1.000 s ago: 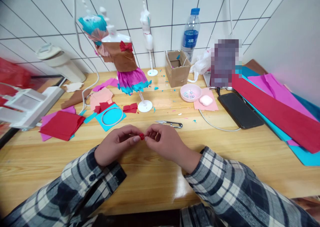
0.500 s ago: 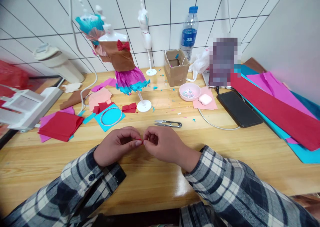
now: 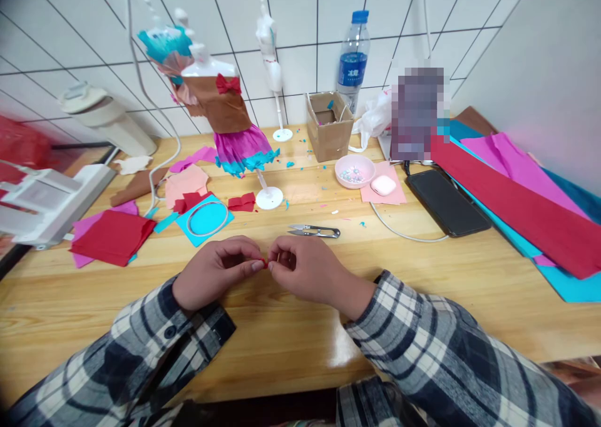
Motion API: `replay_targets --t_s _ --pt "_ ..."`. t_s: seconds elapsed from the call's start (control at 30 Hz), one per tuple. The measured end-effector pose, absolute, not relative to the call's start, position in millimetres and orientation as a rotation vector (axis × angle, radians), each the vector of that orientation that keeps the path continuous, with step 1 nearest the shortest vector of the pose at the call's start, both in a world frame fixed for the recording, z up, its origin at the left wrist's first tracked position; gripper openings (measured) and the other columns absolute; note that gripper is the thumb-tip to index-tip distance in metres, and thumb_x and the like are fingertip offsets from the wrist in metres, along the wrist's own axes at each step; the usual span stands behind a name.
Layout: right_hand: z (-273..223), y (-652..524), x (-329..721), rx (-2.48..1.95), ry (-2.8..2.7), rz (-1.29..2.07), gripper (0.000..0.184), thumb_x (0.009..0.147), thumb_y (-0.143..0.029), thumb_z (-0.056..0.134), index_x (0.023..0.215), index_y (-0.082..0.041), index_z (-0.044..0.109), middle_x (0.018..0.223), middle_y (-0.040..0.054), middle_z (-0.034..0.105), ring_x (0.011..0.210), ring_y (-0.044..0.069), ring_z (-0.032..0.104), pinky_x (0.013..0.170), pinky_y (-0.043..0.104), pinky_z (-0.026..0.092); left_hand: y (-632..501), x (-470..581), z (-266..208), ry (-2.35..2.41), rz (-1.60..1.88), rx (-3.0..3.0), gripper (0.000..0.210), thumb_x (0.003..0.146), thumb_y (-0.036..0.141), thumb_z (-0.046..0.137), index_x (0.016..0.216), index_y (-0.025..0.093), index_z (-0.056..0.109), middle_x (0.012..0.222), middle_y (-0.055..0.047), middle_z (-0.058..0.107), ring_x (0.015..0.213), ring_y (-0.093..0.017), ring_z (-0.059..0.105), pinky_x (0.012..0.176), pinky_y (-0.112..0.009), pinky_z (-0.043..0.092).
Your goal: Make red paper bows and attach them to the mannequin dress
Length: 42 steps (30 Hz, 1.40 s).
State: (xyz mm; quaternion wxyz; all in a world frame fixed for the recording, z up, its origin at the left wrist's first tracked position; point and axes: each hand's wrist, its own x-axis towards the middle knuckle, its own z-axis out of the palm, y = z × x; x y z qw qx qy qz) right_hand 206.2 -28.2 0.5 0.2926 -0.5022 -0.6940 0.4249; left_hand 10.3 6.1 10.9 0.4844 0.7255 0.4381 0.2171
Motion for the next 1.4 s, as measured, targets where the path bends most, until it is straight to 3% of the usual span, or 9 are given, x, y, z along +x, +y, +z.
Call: replay_targets --t_s 0.33,0.57,0.83,1.07,1.27,1.4 --pt "2.3 -28.7 204.6 -1.299 -1.786 1.21 0.003 0.078 -0.019 0.058 0.076 -0.018 0.06 0.059 -0.005 0.053 0.054 0.008 0.046 0.052 0.021 0.036 4.2 9.8 11.7 1.047 0.614 1.728 0.021 0.076 0.034 0.069 0.069 0.015 0.067 0.075 -0.004 0.065 0.072 -0.016 0.059 0.068 -0.027 0.049" --pt "4.6 -24.5 207.1 -1.341 -1.716 1.259 0.004 0.076 -0.015 0.058 0.074 -0.018 0.06 0.059 -0.0047 0.053 0.054 0.008 0.046 0.052 0.022 0.035 9.2 7.4 19.5 1.162 0.572 1.79 0.03 0.078 0.044 0.065 0.09 0.017 0.073 0.089 -0.007 0.072 0.083 -0.02 0.065 0.075 -0.03 0.051" --pt "4.2 -25.1 206.7 -1.329 -1.717 1.275 0.005 0.077 -0.018 0.058 0.073 -0.018 0.06 0.059 -0.0046 0.052 0.054 0.008 0.046 0.052 0.022 0.035 7.7 8.9 15.5 1.089 0.59 1.828 0.019 0.079 0.034 0.066 0.073 0.017 0.07 0.076 -0.005 0.067 0.072 -0.016 0.061 0.068 -0.027 0.049" --pt "3.2 -24.7 207.3 -1.353 -1.623 1.294 0.024 0.08 -0.025 0.055 0.101 -0.019 0.066 0.075 -0.0012 0.06 0.056 0.009 0.047 0.054 0.023 0.038 5.4 9.0 18.0 1.09 0.604 1.876 0.017 0.078 0.032 0.066 0.072 0.017 0.07 0.077 -0.005 0.069 0.074 -0.017 0.062 0.071 -0.027 0.049" --pt "3.0 -24.0 203.3 -1.338 -1.569 1.343 0.012 0.077 -0.027 0.061 0.076 -0.016 0.065 0.069 -0.0008 0.06 0.057 0.009 0.047 0.054 0.023 0.038 3.5 10.6 17.1 1.1 0.579 1.889 0.017 0.078 0.033 0.066 0.072 0.017 0.07 0.076 -0.004 0.068 0.073 -0.016 0.062 0.071 -0.027 0.048" --pt "1.9 -23.8 202.9 -1.337 -1.454 1.363 0.012 0.078 -0.028 0.061 0.076 -0.016 0.062 0.068 -0.0017 0.059 0.055 0.008 0.048 0.053 0.023 0.039 1.7 13.1 15.8 1.143 0.588 1.799 0.021 0.08 0.036 0.064 0.076 0.016 0.069 0.076 -0.004 0.068 0.071 -0.016 0.061 0.067 -0.027 0.049"
